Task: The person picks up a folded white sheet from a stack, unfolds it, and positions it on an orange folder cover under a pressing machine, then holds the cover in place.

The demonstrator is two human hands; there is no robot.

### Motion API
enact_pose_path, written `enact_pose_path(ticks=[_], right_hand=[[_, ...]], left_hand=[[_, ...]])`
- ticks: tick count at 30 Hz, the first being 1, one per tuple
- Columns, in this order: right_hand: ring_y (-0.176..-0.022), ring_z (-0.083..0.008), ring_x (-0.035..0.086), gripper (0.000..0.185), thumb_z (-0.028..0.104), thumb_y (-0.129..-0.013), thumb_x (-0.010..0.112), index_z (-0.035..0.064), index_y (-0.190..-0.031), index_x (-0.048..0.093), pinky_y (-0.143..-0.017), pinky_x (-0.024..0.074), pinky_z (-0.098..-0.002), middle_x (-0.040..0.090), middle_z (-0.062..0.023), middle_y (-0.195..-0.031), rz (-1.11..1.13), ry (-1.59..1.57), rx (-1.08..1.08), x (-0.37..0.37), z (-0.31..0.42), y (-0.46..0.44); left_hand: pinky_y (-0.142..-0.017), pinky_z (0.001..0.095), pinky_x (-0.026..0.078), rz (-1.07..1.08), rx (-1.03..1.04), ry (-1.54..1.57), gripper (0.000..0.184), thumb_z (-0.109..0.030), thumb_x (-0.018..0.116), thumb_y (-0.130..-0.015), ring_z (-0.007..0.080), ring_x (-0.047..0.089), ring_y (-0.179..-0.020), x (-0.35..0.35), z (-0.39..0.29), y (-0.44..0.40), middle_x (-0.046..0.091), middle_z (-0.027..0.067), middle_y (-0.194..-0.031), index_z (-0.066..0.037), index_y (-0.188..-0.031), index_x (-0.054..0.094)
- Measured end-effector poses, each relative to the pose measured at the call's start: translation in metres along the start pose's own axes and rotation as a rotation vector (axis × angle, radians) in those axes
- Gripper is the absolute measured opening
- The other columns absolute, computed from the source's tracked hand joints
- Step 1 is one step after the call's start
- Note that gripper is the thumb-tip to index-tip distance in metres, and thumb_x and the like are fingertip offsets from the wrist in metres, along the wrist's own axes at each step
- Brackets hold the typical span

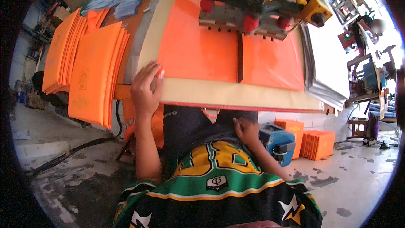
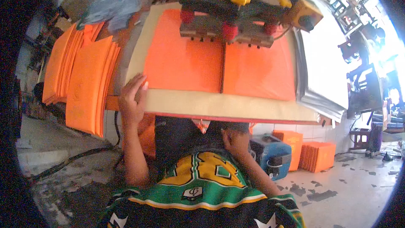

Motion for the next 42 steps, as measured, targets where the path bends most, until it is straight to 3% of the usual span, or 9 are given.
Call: enact_pose_path(ticks=[6,15,17,25,34,37,39,40,42], right_hand=[[-0.053,-0.0425,0.06,0.044,0.028,-0.102,0.071,0.0068,-0.066,0.058,-0.052,0.044,-0.0511,0.057,-0.0183,-0.059,-0.12,0.082,-0.127,-0.01,0.001,-0.011],[-0.052,-0.0414,0.062,0.042,0.028,-0.102,0.072,0.0086,-0.066,0.061,-0.051,0.0452,-0.0513,0.06,-0.0179,-0.058,-0.157,0.11,-0.037,-0.017,0.0,-0.002],[-0.056,-0.0445,0.066,0.043,0.039,-0.104,0.066,0.0113,-0.071,0.069,-0.056,0.0493,-0.0575,0.068,-0.0189,-0.065,-0.102,0.114,0.054,-0.013,-0.008,-0.002],[-0.059,-0.0442,0.068,0.04,0.042,-0.105,0.064,0.0136,-0.076,0.069,-0.056,0.0509,-0.0575,0.068,-0.0173,-0.065,-0.113,0.167,0.112,-0.018,-0.018,0.002],[-0.061,-0.0369,0.065,0.027,0.026,-0.093,0.078,0.0103,-0.08,0.062,-0.056,0.0482,-0.0488,0.063,-0.0112,-0.068,-0.152,0.01,0.02,-0.041,-0.026,0.038],[-0.079,-0.0368,0.068,0.023,0.025,-0.091,0.079,0.01,-0.085,0.063,-0.066,0.0508,-0.0475,0.066,-0.0126,-0.083,-0.061,0.011,-0.068,-0.043,-0.029,0.049],[-0.107,-0.0392,0.065,0.024,0.032,-0.092,0.076,0.0116,-0.101,0.069,-0.087,0.0508,-0.054,0.067,-0.0132,-0.108,0.073,0.089,-0.027,-0.04,-0.038,0.06],[-0.107,-0.0392,0.065,0.024,0.032,-0.092,0.076,0.0116,-0.101,0.069,-0.087,0.0508,-0.054,0.067,-0.0132,-0.108,0.08,0.088,-0.029,-0.043,-0.036,0.063],[-0.128,-0.037,0.058,0.036,0.037,-0.095,0.072,0.0152,-0.123,0.072,-0.101,0.043,-0.059,0.066,-0.0113,-0.13,0.1,0.195,-0.074,-0.05,-0.031,0.069]], left_hand=[[-0.109,0.0477,0.053,-0.023,0.003,0.027,0.028,-0.022,0.072,-0.103,0.0341,0.071,-0.128,-0.005,-0.011,-0.007,0.078,0.0153,-0.129,-0.006,-0.125,0.08],[-0.109,0.0469,0.054,-0.043,0.029,0.027,0.029,-0.023,0.071,-0.105,0.0326,0.072,-0.127,0.0,-0.007,-0.006,0.079,0.0151,-0.128,-0.005,-0.125,0.08],[-0.109,0.047,0.054,-0.045,0.026,0.03,0.028,-0.023,0.071,-0.105,0.0325,0.072,-0.127,0.0,-0.008,-0.005,0.079,0.0153,-0.128,-0.005,-0.125,0.08],[-0.109,0.047,0.055,-0.051,0.033,0.035,0.028,-0.023,0.069,-0.107,0.0324,0.072,-0.126,-0.002,-0.008,-0.009,0.079,0.0161,-0.128,-0.004,-0.125,0.08],[-0.109,0.0475,0.055,-0.15,0.042,0.1,0.032,-0.026,0.062,-0.111,0.0341,0.071,-0.129,-0.001,-0.002,0.001,0.078,0.0156,-0.13,-0.004,-0.129,0.078],[-0.112,0.0505,0.053,-0.206,0.064,0.078,0.036,-0.026,0.057,-0.113,0.0364,0.068,-0.134,-0.007,-0.005,0.012,0.075,0.0171,-0.137,-0.002,-0.134,0.075],[-0.12,0.0551,0.044,-0.187,0.092,-0.001,0.044,-0.03,0.05,-0.115,0.038,0.061,-0.143,-0.004,-0.007,0.026,0.069,0.0174,-0.148,-0.002,-0.145,0.067],[-0.12,0.0551,0.044,-0.186,0.086,-0.004,0.044,-0.03,0.05,-0.115,0.038,0.061,-0.143,-0.002,-0.005,0.036,0.069,0.0174,-0.148,-0.002,-0.145,0.067],[-0.129,0.0616,0.028,-0.196,0.121,-0.103,0.053,-0.033,0.043,-0.116,0.0399,0.043,-0.157,0.008,-0.002,0.059,0.053,0.0195,-0.164,-0.001,-0.158,0.052]])
Point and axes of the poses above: each hand's wrist, its own y-axis away from the middle knuckle, its own x-axis out of the palm, z = x × y, the point moved 4 cm from there along -y, towards the middle knuckle
